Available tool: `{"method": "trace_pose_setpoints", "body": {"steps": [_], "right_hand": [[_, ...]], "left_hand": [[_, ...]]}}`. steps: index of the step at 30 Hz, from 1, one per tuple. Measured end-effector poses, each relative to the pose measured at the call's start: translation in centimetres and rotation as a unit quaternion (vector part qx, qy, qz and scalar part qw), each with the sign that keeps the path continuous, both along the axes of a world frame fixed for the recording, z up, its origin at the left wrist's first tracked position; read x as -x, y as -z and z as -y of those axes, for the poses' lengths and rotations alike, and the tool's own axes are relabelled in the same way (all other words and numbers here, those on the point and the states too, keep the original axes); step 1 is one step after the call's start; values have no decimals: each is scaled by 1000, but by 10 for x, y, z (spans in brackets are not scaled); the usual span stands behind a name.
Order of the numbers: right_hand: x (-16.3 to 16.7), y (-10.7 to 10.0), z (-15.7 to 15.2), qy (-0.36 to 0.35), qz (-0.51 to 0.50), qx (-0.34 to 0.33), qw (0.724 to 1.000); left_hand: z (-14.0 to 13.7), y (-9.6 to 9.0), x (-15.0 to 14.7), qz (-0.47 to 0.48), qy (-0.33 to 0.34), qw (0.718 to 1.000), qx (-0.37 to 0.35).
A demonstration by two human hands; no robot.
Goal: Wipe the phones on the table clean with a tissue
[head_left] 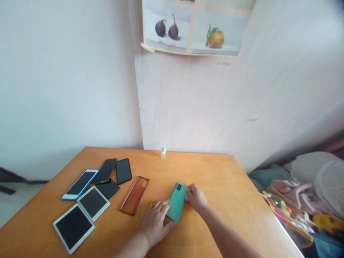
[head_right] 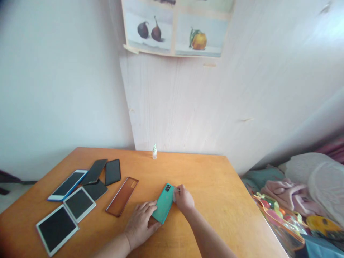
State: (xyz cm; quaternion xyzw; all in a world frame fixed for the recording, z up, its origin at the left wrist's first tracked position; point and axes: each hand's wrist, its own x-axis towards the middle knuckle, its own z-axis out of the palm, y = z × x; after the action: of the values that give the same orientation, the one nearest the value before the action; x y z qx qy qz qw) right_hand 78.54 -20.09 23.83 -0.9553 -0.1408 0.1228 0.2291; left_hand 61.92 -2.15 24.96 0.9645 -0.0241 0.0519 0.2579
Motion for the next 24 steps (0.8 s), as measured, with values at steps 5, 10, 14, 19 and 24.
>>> {"method": "trace_pose_setpoints", "body": {"steps": [5, 10, 14, 19, 24], "right_hand": [[6, 7, -9, 38, -6, -28, 999], [8, 16, -9, 67, -17, -61, 996], [15, 20, -8, 79, -17, -95, 992], [26, 20, -5, 80, -3, -134, 988], [37, 10, 0, 76, 52, -224, 970]], "left_hand": [[24, 6, -10, -82, -86, 993, -12], [20, 10, -14, -122, -49, 991, -36], [14, 9, -17, -131, -51, 989, -42], [11, 8, -22, -142, -35, 988, -56], [3, -7, -26, -138, -21, 990, -36]]}}
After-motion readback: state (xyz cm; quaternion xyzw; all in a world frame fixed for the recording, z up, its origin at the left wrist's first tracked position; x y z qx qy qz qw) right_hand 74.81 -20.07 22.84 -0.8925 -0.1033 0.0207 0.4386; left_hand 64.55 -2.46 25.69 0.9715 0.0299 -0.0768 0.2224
